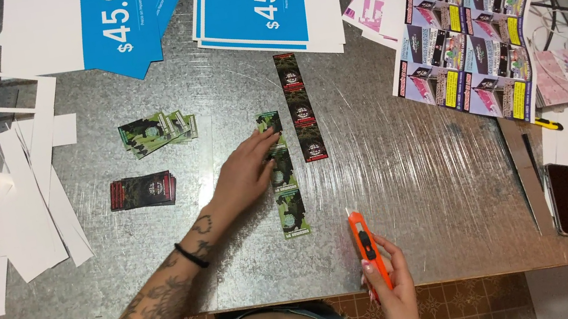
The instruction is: The person is using a utility knife and a metal ruler to manually cut small printed cards from strips of paper on a metal workbench.
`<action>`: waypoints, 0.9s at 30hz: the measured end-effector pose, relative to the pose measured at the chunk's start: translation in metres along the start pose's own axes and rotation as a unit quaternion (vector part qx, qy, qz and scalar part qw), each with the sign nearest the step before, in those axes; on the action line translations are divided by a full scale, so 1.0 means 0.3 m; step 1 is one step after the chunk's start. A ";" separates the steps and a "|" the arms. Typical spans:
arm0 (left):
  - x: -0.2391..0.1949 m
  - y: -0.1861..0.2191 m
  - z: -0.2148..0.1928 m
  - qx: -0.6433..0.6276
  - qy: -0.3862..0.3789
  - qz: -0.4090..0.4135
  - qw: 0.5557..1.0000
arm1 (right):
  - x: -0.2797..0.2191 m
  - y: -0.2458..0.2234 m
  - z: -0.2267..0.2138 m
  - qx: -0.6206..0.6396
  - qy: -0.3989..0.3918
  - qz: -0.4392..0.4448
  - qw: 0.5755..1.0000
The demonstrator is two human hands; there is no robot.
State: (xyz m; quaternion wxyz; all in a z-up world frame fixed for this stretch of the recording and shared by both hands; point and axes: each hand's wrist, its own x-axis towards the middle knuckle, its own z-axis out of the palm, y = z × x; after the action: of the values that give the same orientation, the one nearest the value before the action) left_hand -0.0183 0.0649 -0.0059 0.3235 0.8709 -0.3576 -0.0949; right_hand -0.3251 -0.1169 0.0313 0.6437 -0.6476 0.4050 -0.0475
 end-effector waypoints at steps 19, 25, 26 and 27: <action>0.094 -0.043 0.142 0.232 -0.078 0.223 0.943 | -0.014 0.143 -0.104 0.025 0.146 -0.095 0.984; -0.035 0.221 0.263 0.476 -0.100 -0.019 0.874 | 0.025 0.194 -0.158 0.037 0.203 -0.095 0.974; -0.063 0.264 0.260 0.490 -0.149 -0.040 0.858 | 0.024 0.177 -0.155 0.015 0.197 -0.095 0.976; -0.094 0.306 0.257 0.502 -0.197 -0.063 0.840 | 0.022 0.158 -0.152 -0.009 0.191 -0.094 0.977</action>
State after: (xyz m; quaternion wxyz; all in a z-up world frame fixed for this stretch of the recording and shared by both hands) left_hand -0.1208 -0.0032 -0.0093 -0.2415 0.8975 -0.3572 -0.0924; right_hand -0.3691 -0.1496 -0.0056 0.5417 -0.6672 0.4583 -0.2266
